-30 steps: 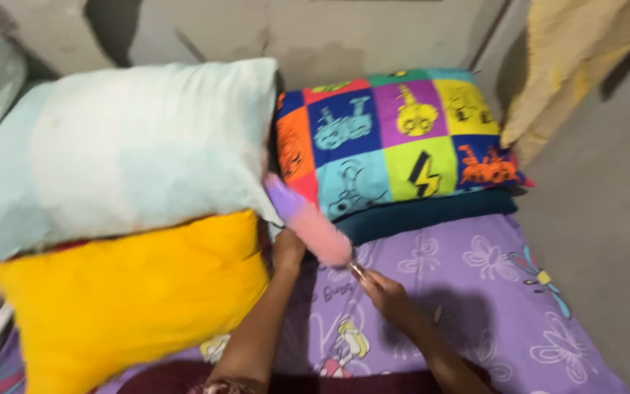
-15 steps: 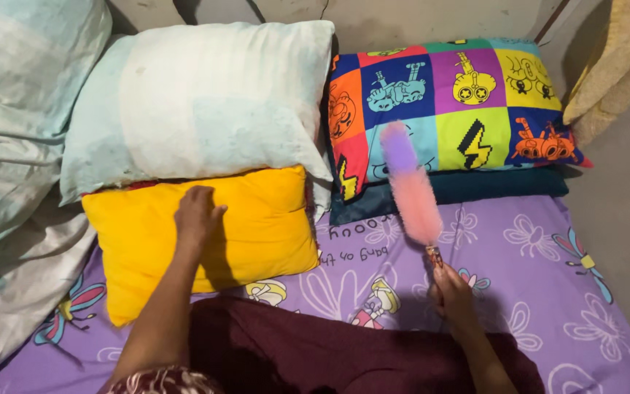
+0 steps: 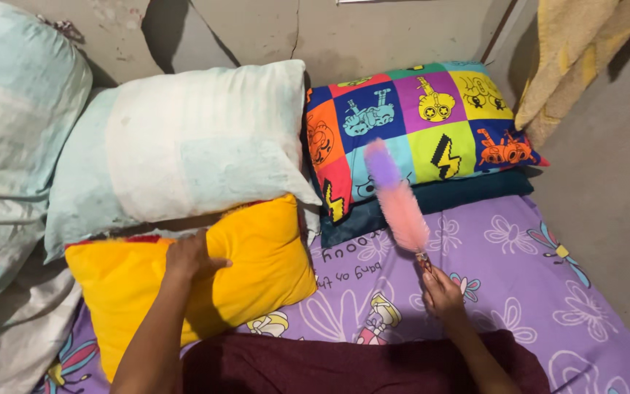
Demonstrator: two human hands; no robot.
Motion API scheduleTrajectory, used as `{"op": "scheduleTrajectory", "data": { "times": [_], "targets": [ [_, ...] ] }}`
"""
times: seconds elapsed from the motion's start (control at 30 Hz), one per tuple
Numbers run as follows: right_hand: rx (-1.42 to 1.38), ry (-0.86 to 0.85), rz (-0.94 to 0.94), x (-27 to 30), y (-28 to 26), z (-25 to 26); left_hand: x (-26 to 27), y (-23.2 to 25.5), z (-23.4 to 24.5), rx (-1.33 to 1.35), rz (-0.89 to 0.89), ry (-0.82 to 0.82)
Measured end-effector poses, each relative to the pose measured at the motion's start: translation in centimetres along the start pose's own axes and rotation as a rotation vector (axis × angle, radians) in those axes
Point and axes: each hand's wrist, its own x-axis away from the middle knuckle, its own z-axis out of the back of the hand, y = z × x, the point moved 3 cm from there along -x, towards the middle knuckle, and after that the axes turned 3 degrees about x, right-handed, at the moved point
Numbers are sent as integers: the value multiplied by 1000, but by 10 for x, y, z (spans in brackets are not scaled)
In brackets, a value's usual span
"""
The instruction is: The person uses a duster to clean several pillows on a bed, moving them individually, turning them over, and tapping them with the duster to remove dust.
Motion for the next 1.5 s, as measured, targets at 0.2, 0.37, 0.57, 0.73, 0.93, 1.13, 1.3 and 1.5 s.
{"op": "scheduleTrajectory", "data": {
  "times": [0.2,0.37,0.57,0.73,0.93,1.13,1.3,1.5],
  "targets": [
    [-207,-12,-203,3,-9,-10,53,34,9,113,-18,72],
    [-156,10,-195,6,-24,-3,117,72,35,267,23,161],
    [-208,202,-259,10,-63,16,126,103,124,322,-9,377],
    [-404,375,-224,7,-72,39,102,182,254,480,-436,1033],
    [-623,527,-194,-4,-62,59,44,326,308,493,-714,1568],
    [-622,520,-271,-26,-53,57,-63,476,190,392,-714,1074],
    [-586,494,-310,-42,-4,56,-101,497,111,381,-792,940],
    [-310,452,265,-66,69,48,-93,476,89,524,-837,908]
  ]
}}
